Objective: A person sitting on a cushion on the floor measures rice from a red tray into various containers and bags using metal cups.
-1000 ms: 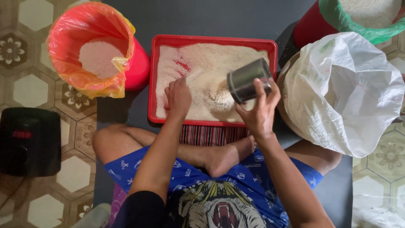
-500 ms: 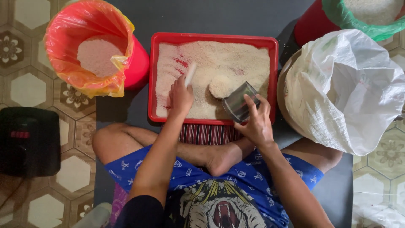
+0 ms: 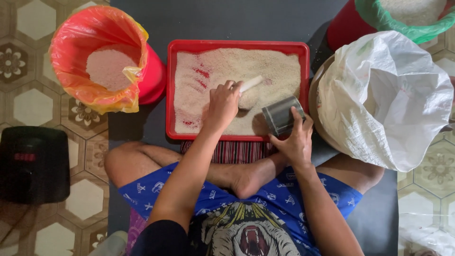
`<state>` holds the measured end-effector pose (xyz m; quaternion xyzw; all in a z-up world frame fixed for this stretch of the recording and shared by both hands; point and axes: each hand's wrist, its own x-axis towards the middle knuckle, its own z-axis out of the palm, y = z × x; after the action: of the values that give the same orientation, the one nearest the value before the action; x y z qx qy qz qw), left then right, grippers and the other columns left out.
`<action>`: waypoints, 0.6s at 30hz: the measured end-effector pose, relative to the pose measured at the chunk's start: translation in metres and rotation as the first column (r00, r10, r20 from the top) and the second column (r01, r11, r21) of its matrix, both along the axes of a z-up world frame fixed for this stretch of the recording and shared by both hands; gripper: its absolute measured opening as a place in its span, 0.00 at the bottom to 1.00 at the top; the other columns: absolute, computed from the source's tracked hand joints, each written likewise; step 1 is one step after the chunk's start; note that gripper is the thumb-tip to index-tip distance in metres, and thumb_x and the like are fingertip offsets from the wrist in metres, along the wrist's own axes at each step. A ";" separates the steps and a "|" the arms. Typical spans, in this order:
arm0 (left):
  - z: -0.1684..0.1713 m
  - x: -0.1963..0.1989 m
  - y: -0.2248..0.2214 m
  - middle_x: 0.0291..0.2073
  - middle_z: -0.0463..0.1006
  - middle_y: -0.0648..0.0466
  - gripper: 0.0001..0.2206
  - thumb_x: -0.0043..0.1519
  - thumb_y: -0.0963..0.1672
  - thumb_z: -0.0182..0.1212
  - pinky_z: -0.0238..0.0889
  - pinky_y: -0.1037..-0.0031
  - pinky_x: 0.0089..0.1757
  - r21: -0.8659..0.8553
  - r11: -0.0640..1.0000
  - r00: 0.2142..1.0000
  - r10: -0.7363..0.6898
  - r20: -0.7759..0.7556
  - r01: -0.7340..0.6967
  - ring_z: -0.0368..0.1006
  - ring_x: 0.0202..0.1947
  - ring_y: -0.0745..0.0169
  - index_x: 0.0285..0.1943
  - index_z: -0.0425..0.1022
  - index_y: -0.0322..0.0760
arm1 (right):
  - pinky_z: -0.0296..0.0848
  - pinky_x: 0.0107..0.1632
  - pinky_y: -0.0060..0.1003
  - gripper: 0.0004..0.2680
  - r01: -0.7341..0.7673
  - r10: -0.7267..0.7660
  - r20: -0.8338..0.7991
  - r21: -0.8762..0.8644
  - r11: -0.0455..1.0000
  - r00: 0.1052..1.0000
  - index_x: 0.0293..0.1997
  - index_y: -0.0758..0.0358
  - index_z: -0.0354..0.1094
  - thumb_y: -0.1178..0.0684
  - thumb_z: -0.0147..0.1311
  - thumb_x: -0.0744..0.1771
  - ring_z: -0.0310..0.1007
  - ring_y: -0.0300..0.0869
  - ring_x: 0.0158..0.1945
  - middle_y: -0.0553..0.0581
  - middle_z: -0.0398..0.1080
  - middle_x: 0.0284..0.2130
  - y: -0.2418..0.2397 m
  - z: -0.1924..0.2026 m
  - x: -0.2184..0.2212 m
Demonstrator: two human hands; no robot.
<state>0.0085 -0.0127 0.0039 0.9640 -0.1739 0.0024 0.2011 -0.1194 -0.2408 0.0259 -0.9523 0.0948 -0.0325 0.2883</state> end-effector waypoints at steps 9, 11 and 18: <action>-0.006 -0.044 0.012 0.50 0.75 0.48 0.16 0.66 0.42 0.55 0.68 0.50 0.44 0.021 0.994 0.994 -0.105 0.021 0.104 0.76 0.47 0.43 0.64 0.71 0.46 | 0.71 0.52 0.70 0.43 0.051 -0.050 -0.034 0.021 0.998 0.998 0.75 0.43 0.49 0.46 0.74 0.53 0.62 0.72 0.61 0.68 0.52 0.60 0.005 -0.006 0.002; -0.015 -0.050 0.015 0.50 0.74 0.49 0.17 0.65 0.42 0.55 0.68 0.50 0.43 0.012 0.992 0.991 -0.123 0.045 0.123 0.76 0.46 0.43 0.63 0.70 0.47 | 0.72 0.52 0.69 0.43 0.056 -0.055 -0.040 0.020 0.998 0.998 0.75 0.42 0.49 0.45 0.74 0.52 0.62 0.71 0.61 0.67 0.52 0.60 0.004 -0.008 0.003; -0.023 -0.049 0.019 0.48 0.76 0.49 0.16 0.65 0.43 0.54 0.69 0.51 0.42 -0.058 0.993 0.992 -0.095 0.086 0.100 0.77 0.45 0.44 0.63 0.71 0.49 | 0.72 0.51 0.69 0.42 0.075 -0.073 -0.058 0.022 0.997 0.996 0.74 0.42 0.50 0.44 0.73 0.52 0.65 0.72 0.59 0.66 0.52 0.60 0.007 -0.003 0.002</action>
<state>-0.0400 0.0060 -0.0188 0.9466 -0.2289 0.0381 0.2237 -0.1174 -0.2335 0.0226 -0.9451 0.1386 -0.0149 0.2955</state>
